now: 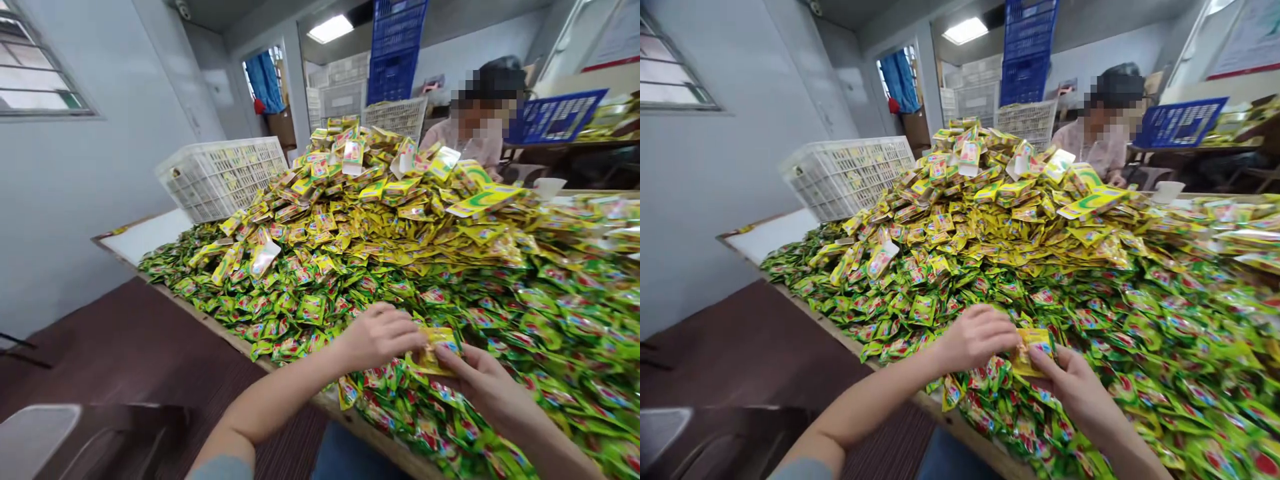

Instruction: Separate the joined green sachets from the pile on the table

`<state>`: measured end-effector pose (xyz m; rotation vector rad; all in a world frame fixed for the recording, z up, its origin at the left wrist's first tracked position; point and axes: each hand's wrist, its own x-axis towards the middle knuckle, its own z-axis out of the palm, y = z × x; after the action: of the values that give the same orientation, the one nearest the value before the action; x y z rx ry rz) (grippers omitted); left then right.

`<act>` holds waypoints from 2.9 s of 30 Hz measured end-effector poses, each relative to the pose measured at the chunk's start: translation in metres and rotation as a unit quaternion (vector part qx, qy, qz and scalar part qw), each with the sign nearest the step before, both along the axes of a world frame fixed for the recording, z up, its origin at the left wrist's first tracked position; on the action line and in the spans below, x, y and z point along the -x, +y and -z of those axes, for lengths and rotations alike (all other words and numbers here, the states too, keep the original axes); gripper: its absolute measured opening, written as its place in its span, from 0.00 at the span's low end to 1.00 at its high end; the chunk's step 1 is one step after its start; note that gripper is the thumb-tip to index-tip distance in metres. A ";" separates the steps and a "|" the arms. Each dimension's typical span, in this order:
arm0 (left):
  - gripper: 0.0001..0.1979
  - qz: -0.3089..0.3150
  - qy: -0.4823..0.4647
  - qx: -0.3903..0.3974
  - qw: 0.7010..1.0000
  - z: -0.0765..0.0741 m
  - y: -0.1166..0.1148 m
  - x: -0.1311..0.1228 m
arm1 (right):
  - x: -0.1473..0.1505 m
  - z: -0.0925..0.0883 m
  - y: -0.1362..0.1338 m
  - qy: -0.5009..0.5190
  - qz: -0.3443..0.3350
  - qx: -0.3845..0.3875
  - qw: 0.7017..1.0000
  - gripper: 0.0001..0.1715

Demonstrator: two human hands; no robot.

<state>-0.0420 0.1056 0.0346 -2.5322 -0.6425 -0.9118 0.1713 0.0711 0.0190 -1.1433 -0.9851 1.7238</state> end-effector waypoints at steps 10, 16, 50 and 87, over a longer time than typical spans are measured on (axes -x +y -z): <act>0.35 -0.660 -0.148 0.248 0.693 -0.015 0.065 0.190 | -0.028 0.024 0.017 0.014 0.051 -0.001 0.999 0.17; 0.37 -0.633 -0.184 0.166 0.733 -0.019 0.055 0.173 | -0.021 0.024 0.014 -0.059 0.101 -0.072 0.990 0.20; 0.27 -0.141 -0.127 0.252 0.949 0.043 -0.019 -0.077 | -0.035 -0.012 0.007 -0.309 0.133 -0.304 0.891 0.10; 0.18 -0.186 -0.099 0.195 0.958 0.041 -0.028 -0.078 | -0.021 0.000 -0.010 -0.313 0.163 -0.277 0.894 0.11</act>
<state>0.0364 0.0775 -0.0060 -2.5214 -1.4312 -0.9815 0.1919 0.0611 0.0193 -1.3895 -1.4475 0.7177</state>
